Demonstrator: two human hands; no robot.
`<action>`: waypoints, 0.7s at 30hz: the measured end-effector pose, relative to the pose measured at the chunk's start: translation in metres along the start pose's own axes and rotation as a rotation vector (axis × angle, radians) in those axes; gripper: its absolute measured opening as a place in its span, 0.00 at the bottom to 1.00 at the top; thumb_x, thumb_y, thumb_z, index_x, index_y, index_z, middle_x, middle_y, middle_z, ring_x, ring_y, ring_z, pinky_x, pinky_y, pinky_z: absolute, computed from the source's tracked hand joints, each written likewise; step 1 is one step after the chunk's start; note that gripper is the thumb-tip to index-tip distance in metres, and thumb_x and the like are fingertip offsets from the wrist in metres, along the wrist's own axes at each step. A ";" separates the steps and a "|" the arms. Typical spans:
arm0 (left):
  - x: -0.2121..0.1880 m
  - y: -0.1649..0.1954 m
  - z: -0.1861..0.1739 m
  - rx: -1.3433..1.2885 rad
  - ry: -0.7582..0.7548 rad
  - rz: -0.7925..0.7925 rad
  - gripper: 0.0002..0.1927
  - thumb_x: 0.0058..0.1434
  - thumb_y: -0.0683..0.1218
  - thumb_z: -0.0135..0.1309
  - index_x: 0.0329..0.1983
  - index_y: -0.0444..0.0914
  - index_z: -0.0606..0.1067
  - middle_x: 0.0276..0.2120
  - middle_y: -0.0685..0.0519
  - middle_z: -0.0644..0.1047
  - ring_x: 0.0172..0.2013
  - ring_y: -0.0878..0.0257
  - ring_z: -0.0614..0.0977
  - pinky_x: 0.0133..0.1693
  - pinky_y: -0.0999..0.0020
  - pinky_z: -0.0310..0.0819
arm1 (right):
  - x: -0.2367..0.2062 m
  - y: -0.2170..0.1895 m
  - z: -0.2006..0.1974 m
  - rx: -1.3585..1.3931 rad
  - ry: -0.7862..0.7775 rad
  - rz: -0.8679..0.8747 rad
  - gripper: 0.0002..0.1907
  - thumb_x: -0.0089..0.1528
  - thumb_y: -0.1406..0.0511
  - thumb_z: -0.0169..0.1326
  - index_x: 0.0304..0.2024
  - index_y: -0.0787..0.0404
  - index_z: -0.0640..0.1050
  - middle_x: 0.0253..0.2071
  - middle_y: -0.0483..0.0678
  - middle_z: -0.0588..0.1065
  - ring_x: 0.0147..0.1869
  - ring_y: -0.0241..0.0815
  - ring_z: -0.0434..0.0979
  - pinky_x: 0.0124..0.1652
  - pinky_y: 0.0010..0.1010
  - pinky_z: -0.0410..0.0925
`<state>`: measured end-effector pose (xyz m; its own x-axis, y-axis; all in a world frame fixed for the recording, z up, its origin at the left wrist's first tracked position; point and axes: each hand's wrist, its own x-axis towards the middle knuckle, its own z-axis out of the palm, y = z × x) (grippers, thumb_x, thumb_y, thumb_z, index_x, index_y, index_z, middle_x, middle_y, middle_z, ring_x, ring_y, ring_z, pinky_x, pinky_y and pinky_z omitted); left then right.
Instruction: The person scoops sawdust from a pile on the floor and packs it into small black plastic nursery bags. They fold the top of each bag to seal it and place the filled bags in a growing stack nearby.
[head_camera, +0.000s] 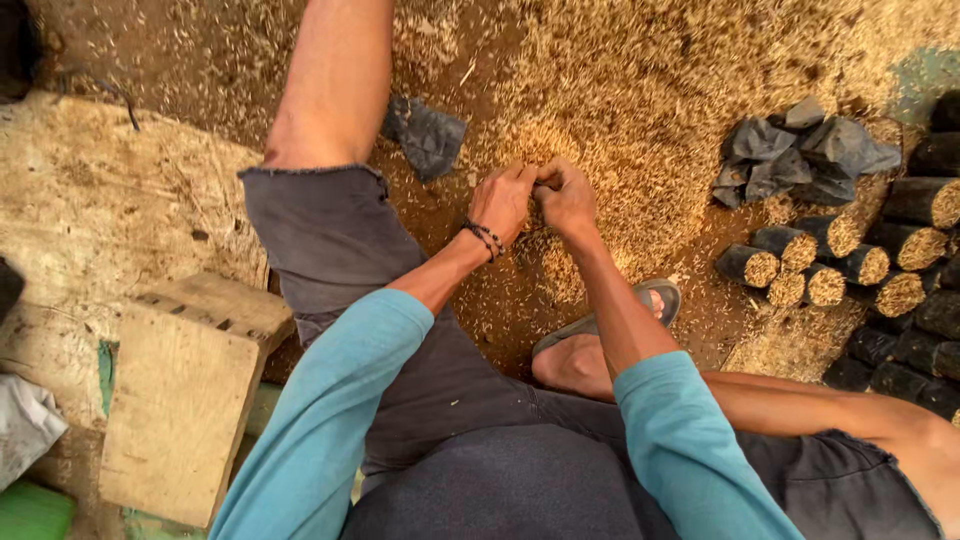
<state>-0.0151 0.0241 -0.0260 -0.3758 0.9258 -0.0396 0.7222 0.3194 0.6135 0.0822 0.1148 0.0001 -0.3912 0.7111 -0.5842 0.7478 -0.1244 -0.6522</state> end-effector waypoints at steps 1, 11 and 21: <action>0.000 0.001 -0.001 -0.002 -0.003 -0.052 0.06 0.65 0.37 0.47 0.44 0.31 0.72 0.40 0.37 0.76 0.39 0.40 0.80 0.39 0.47 0.77 | 0.000 -0.003 0.002 -0.009 0.005 -0.051 0.04 0.61 0.71 0.57 0.38 0.58 0.77 0.37 0.42 0.77 0.36 0.33 0.77 0.36 0.25 0.74; -0.009 0.009 -0.022 -0.116 0.045 -0.103 0.06 0.66 0.40 0.49 0.42 0.32 0.73 0.39 0.38 0.76 0.40 0.41 0.80 0.38 0.46 0.76 | -0.024 0.010 -0.019 0.327 -0.103 -0.124 0.09 0.64 0.68 0.59 0.45 0.65 0.79 0.39 0.46 0.77 0.41 0.35 0.76 0.39 0.23 0.71; -0.009 0.004 -0.003 -0.112 -0.020 -0.149 0.07 0.68 0.37 0.43 0.43 0.31 0.72 0.41 0.39 0.76 0.39 0.45 0.81 0.38 0.50 0.80 | -0.013 -0.004 0.005 0.161 0.018 -0.073 0.08 0.61 0.74 0.53 0.41 0.63 0.78 0.42 0.48 0.79 0.42 0.37 0.81 0.44 0.24 0.79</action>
<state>-0.0109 0.0164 -0.0211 -0.4616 0.8741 -0.1515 0.5895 0.4298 0.6839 0.0819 0.1023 0.0079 -0.4301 0.7346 -0.5247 0.6219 -0.1803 -0.7621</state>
